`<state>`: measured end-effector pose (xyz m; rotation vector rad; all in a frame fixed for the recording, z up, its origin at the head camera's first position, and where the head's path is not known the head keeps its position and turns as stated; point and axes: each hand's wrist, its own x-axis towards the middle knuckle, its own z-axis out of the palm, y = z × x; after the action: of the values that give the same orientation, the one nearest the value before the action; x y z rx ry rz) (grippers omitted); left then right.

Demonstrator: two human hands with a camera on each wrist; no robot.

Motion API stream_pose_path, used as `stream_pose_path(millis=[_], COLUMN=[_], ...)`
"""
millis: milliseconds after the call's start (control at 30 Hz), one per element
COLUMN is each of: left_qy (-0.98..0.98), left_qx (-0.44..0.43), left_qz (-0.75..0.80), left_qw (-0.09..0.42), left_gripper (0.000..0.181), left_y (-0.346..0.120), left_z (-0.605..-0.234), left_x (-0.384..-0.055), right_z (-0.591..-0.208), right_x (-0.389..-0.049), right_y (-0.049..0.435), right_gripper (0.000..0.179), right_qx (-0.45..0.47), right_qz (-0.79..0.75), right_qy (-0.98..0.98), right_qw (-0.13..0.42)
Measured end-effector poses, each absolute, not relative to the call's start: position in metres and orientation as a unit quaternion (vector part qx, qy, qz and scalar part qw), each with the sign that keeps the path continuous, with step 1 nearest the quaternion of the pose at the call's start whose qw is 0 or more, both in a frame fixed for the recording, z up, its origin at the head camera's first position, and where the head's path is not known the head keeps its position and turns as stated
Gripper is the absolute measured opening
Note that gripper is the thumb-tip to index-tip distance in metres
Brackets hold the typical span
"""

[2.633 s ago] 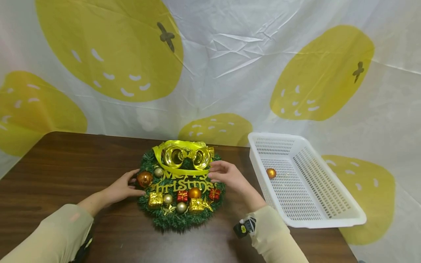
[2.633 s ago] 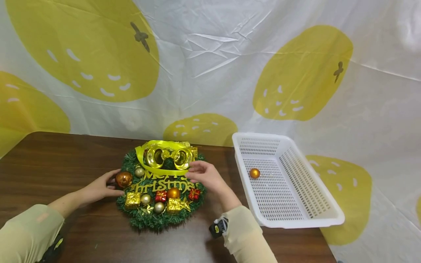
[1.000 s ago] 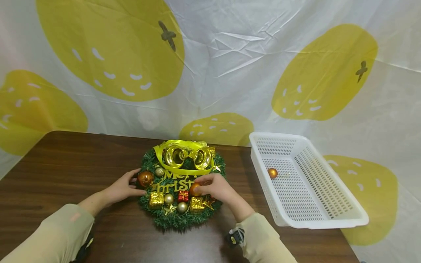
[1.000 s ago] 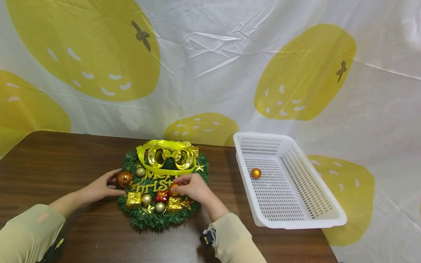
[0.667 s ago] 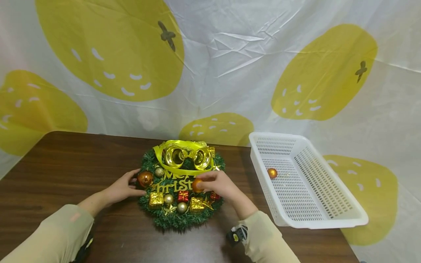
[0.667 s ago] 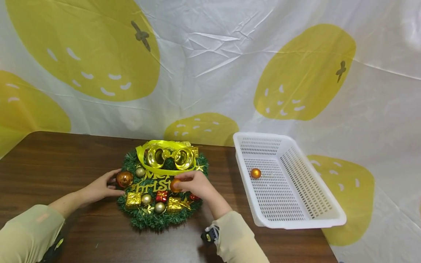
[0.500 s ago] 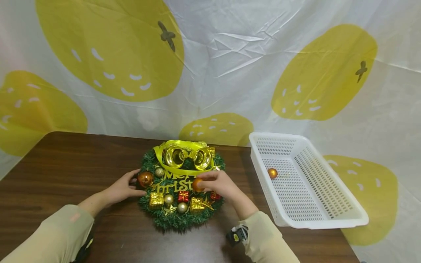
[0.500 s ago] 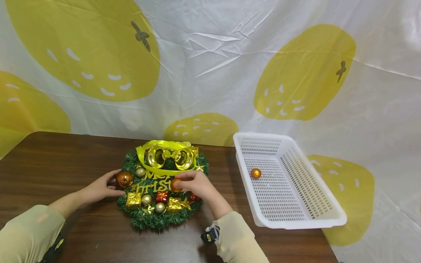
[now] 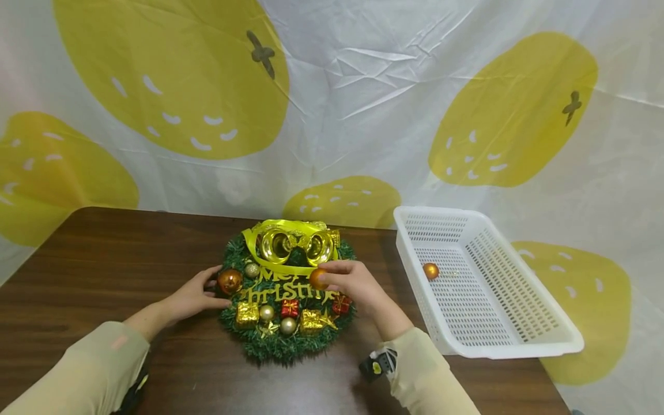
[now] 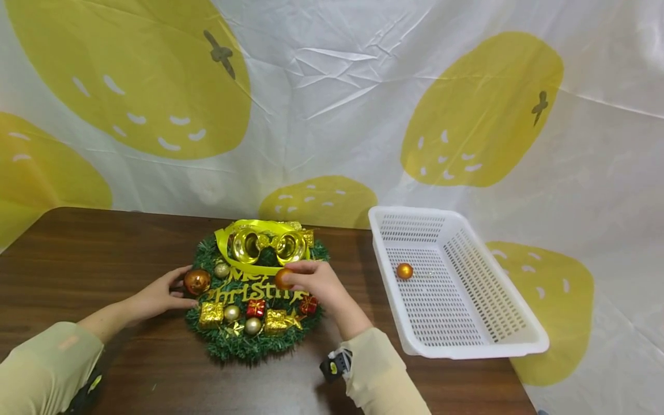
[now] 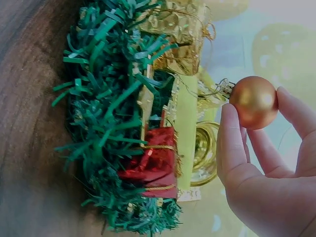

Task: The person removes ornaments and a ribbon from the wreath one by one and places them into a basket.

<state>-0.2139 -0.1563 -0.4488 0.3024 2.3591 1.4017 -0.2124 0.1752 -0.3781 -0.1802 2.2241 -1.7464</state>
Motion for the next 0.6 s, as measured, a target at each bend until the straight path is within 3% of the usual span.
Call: stream_pose_path(millis=[600], left_qy=[0.842], left_qx=[0.107], left_qz=[0.495], left_qw=[0.187], left_gripper=[0.100], left_y=[-0.156], left_z=[-0.447], left_x=[-0.213], right_z=[-0.331], right_x=[-0.222], right_y=[0.203], right_gripper=[0.042], right_qx=[-0.079], right_qz=[-0.578], right_qy=[0.806], right_qw=[0.105])
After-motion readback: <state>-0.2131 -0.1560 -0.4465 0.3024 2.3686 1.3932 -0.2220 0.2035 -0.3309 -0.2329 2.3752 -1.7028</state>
